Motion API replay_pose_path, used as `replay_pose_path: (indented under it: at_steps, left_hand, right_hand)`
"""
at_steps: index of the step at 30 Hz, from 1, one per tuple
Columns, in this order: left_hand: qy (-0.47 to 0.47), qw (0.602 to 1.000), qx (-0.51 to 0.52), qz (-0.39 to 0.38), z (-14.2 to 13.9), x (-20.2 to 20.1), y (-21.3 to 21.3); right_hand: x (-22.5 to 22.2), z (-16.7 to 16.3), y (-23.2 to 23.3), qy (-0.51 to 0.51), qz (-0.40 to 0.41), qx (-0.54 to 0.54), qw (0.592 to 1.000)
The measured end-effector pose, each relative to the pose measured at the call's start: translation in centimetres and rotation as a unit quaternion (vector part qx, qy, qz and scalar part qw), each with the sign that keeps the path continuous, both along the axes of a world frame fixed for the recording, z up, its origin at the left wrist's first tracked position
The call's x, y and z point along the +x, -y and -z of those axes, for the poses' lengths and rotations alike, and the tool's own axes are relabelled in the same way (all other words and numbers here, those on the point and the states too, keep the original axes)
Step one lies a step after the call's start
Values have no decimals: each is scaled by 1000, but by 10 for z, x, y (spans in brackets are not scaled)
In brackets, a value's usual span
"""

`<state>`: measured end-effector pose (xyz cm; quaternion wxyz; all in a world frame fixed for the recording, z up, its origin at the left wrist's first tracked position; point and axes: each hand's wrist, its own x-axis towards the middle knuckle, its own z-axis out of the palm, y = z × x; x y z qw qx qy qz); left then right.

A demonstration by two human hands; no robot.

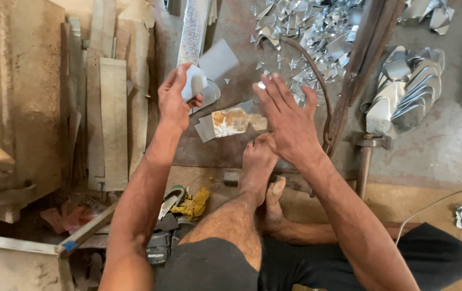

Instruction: The person sits on the workshop floor and cuts small pieces of thin aluminum sheet using a hand shear, squeezing the shear handles to snip the metal into smaller pieces and setting the cut pieces with a pile of similar cut scraps.

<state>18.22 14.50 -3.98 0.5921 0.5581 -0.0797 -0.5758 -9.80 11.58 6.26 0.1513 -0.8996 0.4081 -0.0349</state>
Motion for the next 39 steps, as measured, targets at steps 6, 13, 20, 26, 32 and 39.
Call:
replay_pose_path:
  at_steps: [6, 13, 20, 26, 32, 39]
  left_hand:
    - [138, 979, -71, 130, -44, -30, -23]
    - [189, 940, -85, 272, -84, -92, -48]
    - [-76, 995, -37, 45, -74, -123, -49]
    - [-105, 993, -47, 24, -71, -168, -62]
    - [146, 941, -191, 240, -91, -136, -52]
    - [6, 867, -216, 450, -90, -107, -29]
  right_hand:
    - [-1, 4, -9, 171, 43, 13, 984]
    - [-5, -9, -7, -85, 5, 71, 994]
    - [-9, -8, -34, 487, 278, 152, 814]
    - [7, 40, -59, 634, 396, 401, 529]
    - [-21, 45, -44, 627, 389, 374, 562]
    - [-44, 36, -36, 516, 325, 488, 625]
